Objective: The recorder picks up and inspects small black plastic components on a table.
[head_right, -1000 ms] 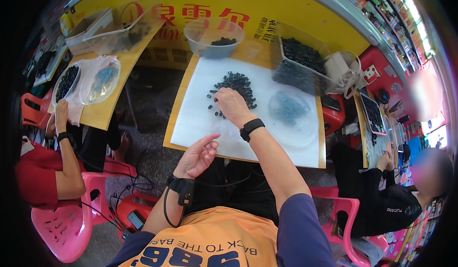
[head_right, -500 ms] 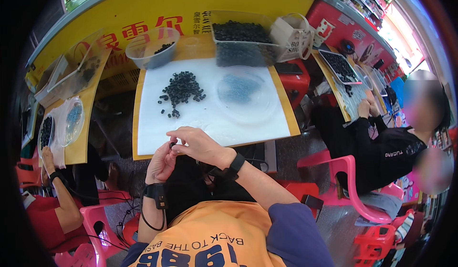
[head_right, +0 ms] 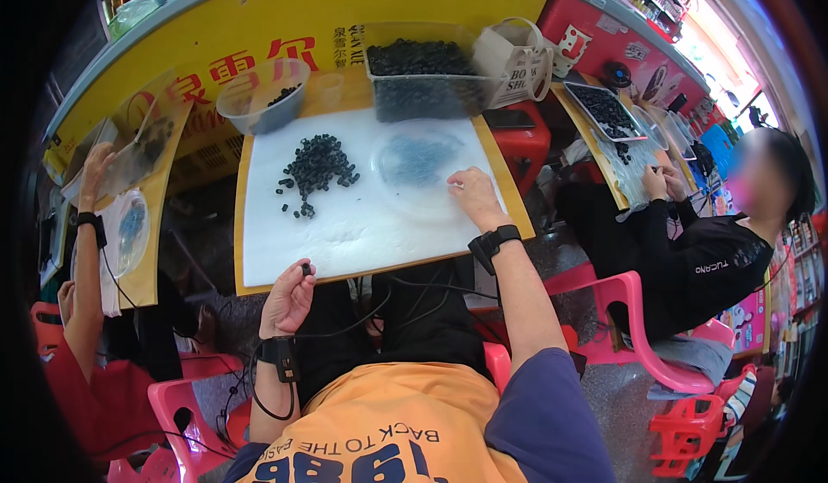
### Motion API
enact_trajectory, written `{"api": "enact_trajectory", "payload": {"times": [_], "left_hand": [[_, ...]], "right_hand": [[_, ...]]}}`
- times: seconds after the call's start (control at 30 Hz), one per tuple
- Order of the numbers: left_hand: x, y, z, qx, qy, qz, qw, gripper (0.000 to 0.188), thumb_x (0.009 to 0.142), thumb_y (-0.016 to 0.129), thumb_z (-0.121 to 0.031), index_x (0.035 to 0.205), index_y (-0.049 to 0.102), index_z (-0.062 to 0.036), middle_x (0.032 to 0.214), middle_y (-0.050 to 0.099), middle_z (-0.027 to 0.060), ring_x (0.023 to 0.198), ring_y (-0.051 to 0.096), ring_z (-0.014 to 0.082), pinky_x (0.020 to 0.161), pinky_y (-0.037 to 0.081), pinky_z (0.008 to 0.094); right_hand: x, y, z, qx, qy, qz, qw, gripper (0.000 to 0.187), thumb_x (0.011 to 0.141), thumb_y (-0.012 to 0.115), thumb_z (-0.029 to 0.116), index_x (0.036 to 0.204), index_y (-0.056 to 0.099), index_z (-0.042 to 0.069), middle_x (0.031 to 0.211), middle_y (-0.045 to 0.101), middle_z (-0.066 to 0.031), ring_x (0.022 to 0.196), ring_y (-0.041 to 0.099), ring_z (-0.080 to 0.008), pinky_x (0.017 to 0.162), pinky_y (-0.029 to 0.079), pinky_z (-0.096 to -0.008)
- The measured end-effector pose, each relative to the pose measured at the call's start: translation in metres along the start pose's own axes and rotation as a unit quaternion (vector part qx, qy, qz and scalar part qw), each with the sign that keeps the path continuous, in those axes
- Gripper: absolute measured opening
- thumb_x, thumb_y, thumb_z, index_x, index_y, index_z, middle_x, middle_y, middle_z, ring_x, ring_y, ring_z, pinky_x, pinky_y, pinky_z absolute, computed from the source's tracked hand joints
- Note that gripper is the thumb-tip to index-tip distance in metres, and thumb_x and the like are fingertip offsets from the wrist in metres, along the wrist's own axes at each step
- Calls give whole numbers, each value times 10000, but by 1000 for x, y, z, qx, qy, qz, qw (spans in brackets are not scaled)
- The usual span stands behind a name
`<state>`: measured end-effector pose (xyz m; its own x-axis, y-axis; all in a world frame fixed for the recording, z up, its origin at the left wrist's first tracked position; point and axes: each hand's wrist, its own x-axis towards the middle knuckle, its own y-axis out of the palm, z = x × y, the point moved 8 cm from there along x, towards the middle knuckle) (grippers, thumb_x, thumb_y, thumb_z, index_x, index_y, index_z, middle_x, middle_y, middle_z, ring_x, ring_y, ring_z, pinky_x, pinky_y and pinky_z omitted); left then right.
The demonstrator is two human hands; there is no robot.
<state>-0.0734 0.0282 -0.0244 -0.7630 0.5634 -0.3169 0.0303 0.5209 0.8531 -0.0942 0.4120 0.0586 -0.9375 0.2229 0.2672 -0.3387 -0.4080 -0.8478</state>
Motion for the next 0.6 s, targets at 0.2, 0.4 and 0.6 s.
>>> {"api": "enact_trajectory", "payload": {"times": [0.2, 0.4, 0.6], "left_hand": [[-4, 5, -6, -17, 40, 0, 999, 272, 923, 597, -5, 1187, 553, 43, 1059, 645, 156, 905, 665, 187, 798, 580, 230], [-1, 21, -9, 36, 55, 16, 998, 266, 916, 592, 14, 1180, 584, 40, 1089, 651, 140, 948, 652, 186, 866, 554, 257], [-2, 24, -4, 65, 43, 53, 996, 272, 903, 613, 10, 1174, 618, 36, 1071, 668, 119, 943, 649, 161, 868, 542, 257]], "right_hand": [[1, 3, -1, -7, -51, -33, 998, 115, 801, 652, 76, 891, 662, 5, 886, 636, -178, 862, 620, -353, 779, 500, -404], [-28, -1, 94, 264, 52, 5, 963, 159, 895, 633, 88, 1002, 668, -25, 835, 684, -87, 760, 639, -135, 687, 496, -270], [-80, 44, 226, 400, -46, 187, 896, 151, 887, 615, -4, 1014, 695, -13, 912, 678, -51, 795, 627, -105, 727, 498, -223]]}}
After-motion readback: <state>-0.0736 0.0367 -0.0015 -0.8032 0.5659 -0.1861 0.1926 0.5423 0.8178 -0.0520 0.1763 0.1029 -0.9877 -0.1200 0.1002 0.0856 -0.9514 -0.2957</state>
